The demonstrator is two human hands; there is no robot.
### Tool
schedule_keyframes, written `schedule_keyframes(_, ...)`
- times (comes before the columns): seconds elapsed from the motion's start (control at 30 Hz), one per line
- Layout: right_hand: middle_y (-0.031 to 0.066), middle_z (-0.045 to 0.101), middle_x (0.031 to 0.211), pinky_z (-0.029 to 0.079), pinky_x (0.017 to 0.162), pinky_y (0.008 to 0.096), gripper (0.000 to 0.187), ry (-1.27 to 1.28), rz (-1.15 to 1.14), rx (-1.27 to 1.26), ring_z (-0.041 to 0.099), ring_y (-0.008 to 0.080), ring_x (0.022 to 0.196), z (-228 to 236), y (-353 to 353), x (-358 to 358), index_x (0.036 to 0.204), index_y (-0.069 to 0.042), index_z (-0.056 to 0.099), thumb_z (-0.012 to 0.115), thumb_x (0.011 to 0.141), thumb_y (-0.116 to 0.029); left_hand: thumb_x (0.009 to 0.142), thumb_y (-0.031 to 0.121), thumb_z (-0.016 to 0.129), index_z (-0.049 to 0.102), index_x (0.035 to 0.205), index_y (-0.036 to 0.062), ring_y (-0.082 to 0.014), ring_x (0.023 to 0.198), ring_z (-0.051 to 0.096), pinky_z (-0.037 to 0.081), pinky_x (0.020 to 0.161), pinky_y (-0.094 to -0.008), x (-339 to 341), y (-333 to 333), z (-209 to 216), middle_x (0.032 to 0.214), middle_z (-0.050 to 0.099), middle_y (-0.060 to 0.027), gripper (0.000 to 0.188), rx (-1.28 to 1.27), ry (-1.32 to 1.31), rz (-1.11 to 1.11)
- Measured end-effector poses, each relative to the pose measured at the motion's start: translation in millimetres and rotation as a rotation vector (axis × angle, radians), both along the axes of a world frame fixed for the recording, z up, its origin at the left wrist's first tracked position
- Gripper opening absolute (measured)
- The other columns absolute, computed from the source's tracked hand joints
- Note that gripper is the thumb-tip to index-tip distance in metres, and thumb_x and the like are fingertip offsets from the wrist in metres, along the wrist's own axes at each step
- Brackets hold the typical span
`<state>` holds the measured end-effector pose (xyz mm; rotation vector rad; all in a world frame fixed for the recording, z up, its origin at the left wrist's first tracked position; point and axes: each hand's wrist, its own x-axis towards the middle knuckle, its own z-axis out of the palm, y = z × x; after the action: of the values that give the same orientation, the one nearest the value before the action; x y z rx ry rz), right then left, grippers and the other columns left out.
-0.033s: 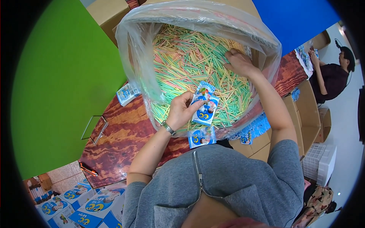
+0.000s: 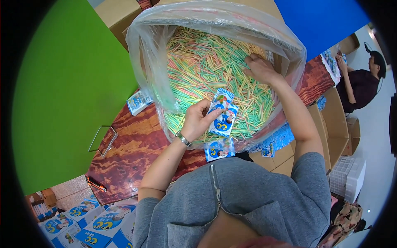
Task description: Sorting and grouping small blue pouches from a large bag of filler material.
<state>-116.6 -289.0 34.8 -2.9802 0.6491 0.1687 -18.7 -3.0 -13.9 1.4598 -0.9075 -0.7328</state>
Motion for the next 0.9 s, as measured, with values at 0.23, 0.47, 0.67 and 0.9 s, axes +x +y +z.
schedule_keyframes(0.23, 0.0224, 0.055, 0.114, 0.047, 0.092, 0.0462, 0.037, -0.026, 0.089, -0.085, 0.056, 0.0387, 0.11, -10, 2, 2, 0.106, 0.002, 0.056, 0.061, 0.09, -0.03, 0.089, 0.015, 0.072, 0.063, 0.091, 0.0009, -0.0032, 0.072, 0.054, 0.045, 0.062, -0.021, 2, -2, 3, 0.079, 0.064, 0.0017, 0.017, 0.064, -0.006, -0.075)
schedule_keyframes(0.47, 0.0209, 0.059, 0.115, 0.045, 0.094, 0.0476, 0.034, -0.023, 0.023, -0.058, 0.056, 0.0382, 0.112, 19, 11, -3, 0.106, 0.0, 0.059, 0.054, 0.094, -0.031, 0.089, 0.014, 0.072, 0.064, 0.093, 0.0006, -0.0032, 0.071, 0.054, 0.045, 0.062, -0.0206, 5, 2, 5, 0.08, 0.064, 0.0024, 0.016, 0.026, 0.017, -0.023)
schedule_keyframes(0.67, 0.0108, 0.065, 0.093, 0.051, 0.077, 0.0404, 0.035, -0.141, -0.005, 0.367, 0.065, 0.0273, 0.088, 29, 1, -14, 0.103, -0.002, 0.059, 0.052, 0.098, -0.036, 0.091, 0.011, 0.067, 0.065, 0.105, 0.0001, -0.0061, 0.084, 0.061, 0.05, 0.074, -0.0233, 16, -20, 12, 0.098, 0.068, -0.0017, 0.018, -0.073, 0.246, -0.035)
schedule_keyframes(0.9, 0.0009, 0.057, 0.076, 0.043, 0.054, 0.0247, 0.028, -0.076, -0.248, 1.664, 0.055, 0.0109, 0.063, 14, 34, -22, 0.107, -0.007, 0.055, 0.055, 0.099, -0.034, 0.095, 0.018, 0.063, 0.064, 0.108, 0.0036, -0.0078, 0.084, 0.062, 0.051, 0.074, -0.0253, 19, -81, 42, 0.097, 0.068, -0.0004, 0.02, -0.404, 0.68, -0.164)
